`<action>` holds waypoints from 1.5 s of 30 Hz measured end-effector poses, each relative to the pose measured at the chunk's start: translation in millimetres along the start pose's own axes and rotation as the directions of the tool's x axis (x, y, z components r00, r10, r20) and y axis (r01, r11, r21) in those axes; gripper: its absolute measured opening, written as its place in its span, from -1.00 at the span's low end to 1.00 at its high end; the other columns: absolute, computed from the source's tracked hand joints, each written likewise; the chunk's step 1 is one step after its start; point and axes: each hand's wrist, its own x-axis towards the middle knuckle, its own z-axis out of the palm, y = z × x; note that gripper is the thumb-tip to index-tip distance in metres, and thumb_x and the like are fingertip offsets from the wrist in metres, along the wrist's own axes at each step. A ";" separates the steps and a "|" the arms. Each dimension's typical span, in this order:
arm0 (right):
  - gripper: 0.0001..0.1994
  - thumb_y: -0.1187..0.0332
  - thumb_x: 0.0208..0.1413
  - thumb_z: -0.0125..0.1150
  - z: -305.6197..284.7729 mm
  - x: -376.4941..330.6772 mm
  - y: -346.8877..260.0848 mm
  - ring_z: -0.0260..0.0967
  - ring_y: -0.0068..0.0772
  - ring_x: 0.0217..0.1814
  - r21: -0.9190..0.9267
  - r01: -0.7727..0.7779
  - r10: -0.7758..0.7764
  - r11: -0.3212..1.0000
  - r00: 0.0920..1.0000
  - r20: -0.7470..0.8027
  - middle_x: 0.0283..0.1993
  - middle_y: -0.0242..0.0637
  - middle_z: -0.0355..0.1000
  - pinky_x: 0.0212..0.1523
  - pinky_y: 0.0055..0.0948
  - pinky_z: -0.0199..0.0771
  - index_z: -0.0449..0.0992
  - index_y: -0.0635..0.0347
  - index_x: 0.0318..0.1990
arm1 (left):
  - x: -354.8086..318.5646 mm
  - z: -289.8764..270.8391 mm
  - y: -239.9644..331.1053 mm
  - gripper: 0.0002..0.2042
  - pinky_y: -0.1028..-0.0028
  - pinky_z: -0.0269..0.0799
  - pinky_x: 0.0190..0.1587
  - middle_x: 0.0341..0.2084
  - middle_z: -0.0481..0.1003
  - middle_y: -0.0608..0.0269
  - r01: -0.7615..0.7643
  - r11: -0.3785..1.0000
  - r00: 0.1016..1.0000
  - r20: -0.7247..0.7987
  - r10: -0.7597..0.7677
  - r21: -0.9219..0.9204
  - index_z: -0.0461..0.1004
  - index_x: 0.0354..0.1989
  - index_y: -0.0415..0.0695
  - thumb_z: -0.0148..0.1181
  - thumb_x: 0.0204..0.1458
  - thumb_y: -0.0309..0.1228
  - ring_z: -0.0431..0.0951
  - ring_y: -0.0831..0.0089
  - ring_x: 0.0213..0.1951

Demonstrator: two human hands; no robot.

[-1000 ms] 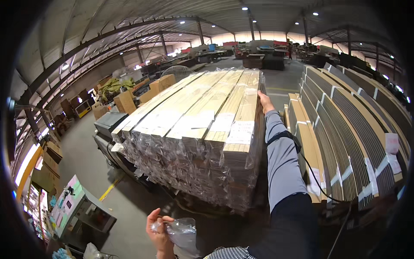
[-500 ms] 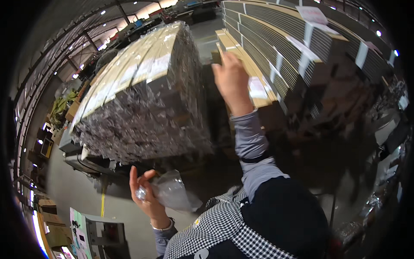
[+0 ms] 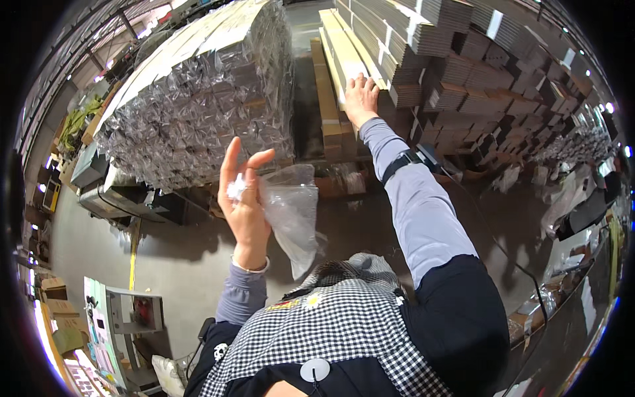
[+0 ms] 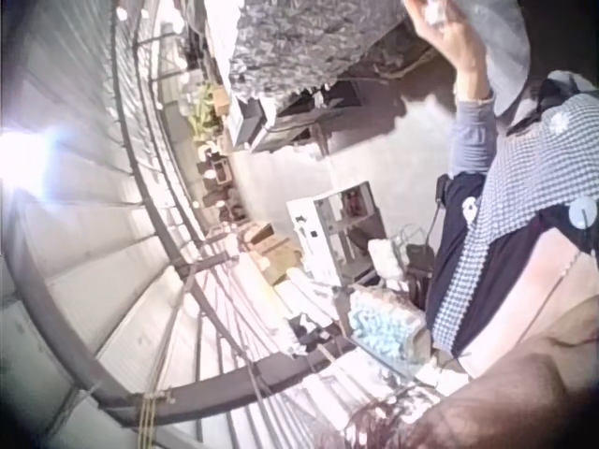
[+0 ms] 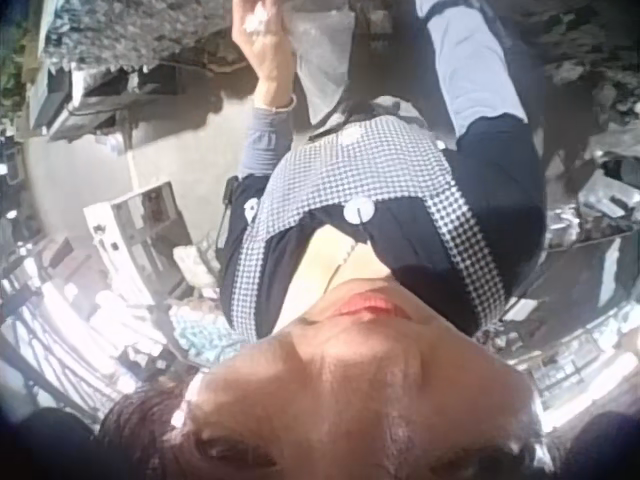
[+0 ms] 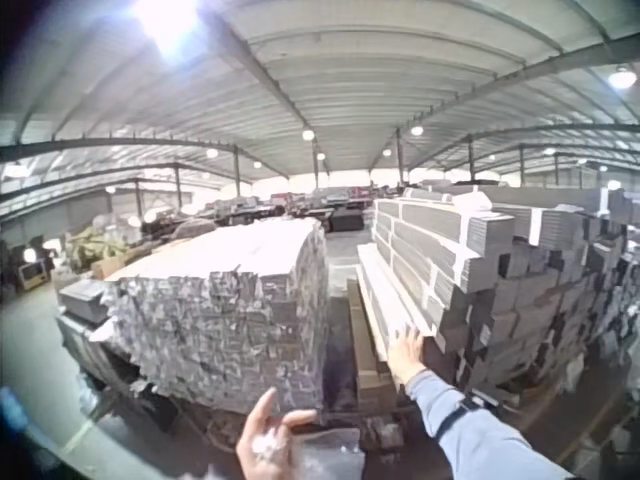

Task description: Placing long rectangular boards into plastic sleeves and applying labels to the outside of the bags.

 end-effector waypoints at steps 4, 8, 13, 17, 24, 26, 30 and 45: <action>-0.70 0.30 -0.05 0.18 -46.7 -26.1 -15.0 0.19 0.08 0.20 0.202 -0.081 0.049 0.976 0.986 0.161 0.31 -0.03 0.20 0.17 0.09 0.17 0.53 0.17 -0.12 | -6.2 -2.6 -21.6 -0.45 0.79 0.00 -0.56 -0.12 0.57 0.15 0.020 0.998 1.000 -0.023 -0.021 -0.057 0.12 0.36 -0.21 0.11 0.23 -0.41 0.10 0.88 -0.60; -0.75 0.25 0.00 0.24 -129.8 -103.8 18.1 0.18 -0.10 0.17 0.312 0.024 -0.025 0.950 1.000 -0.001 -0.01 -0.18 0.38 0.09 -0.06 0.18 0.59 0.16 -0.20 | 4.4 17.1 -31.9 -0.43 0.79 0.01 -0.54 -0.11 0.57 0.14 0.006 0.990 0.999 -0.045 -0.012 -0.139 0.08 0.38 -0.20 0.11 0.23 -0.37 0.10 0.88 -0.59; -0.77 0.20 0.20 0.23 -228.1 -115.1 18.5 0.33 -0.66 -0.17 0.626 -0.574 -0.254 -0.529 0.810 0.528 -0.18 -0.40 0.43 -0.19 -0.63 0.32 0.54 0.21 -0.27 | 13.8 58.9 -50.1 -0.44 0.77 0.05 -0.53 -0.09 0.57 0.12 -0.052 0.991 0.998 -0.031 0.049 -0.125 0.10 0.37 -0.22 0.11 0.24 -0.37 0.14 0.87 -0.56; -0.87 0.44 0.07 0.37 -231.7 -123.8 22.1 0.30 -0.72 -0.31 0.858 -0.510 -0.176 -0.059 0.852 0.494 -0.43 -0.50 0.41 -0.21 -0.60 0.34 0.51 0.23 -0.32 | 4.4 80.0 -66.4 -0.46 0.69 0.30 -0.27 -0.08 0.55 0.07 0.064 0.986 0.995 -0.069 -0.075 -0.156 0.19 0.31 -0.25 0.18 0.15 -0.48 0.43 0.70 -0.34; -0.89 0.53 -0.01 0.34 -233.8 -103.9 59.6 0.42 -0.28 -0.34 0.942 0.119 0.076 0.314 0.986 -0.150 -0.34 -0.23 0.53 -0.28 -0.45 0.39 0.60 0.28 -0.28 | -1.7 97.1 -73.7 -0.83 0.66 0.28 -0.46 -0.57 0.48 0.41 0.202 0.979 0.978 0.056 -0.203 0.024 0.50 -0.39 -0.24 0.38 0.01 -0.44 0.39 0.72 -0.52; -0.90 0.54 -0.05 0.37 -230.9 -110.6 71.1 0.39 -0.34 -0.35 0.969 0.073 0.068 0.237 0.994 -0.091 -0.42 -0.27 0.48 -0.29 -0.45 0.39 0.61 0.26 -0.33 | -2.6 100.9 -73.8 -0.81 0.69 0.19 -0.56 -0.65 0.43 0.44 0.263 0.960 0.960 0.078 -0.271 0.093 0.50 -0.50 -0.26 0.29 0.10 -0.44 0.33 0.76 -0.60; -0.73 0.28 0.19 0.24 -209.6 -126.4 60.8 0.35 -0.35 -0.17 0.853 -0.167 -0.093 -0.495 0.986 0.140 -0.30 -0.26 0.42 -0.09 -0.39 0.32 0.45 0.23 -0.50 | -13.8 99.9 -96.9 -0.79 0.61 0.19 -0.56 -0.61 0.46 0.36 0.315 0.949 0.936 0.172 -0.307 -0.022 0.59 -0.36 -0.30 0.26 0.15 -0.35 0.34 0.71 -0.59; -0.89 0.42 0.19 0.24 -200.2 -143.9 90.7 0.39 -0.63 -0.26 0.337 -0.706 -0.397 -0.622 0.656 0.642 -0.34 -0.36 0.49 -0.17 -0.63 0.38 0.53 0.30 -0.26 | -28.2 111.6 -114.8 -0.48 0.56 0.11 -0.55 -0.62 0.42 0.28 0.110 0.994 0.992 0.067 -0.110 0.009 0.39 -0.66 -0.28 0.12 0.22 -0.08 0.31 0.60 -0.59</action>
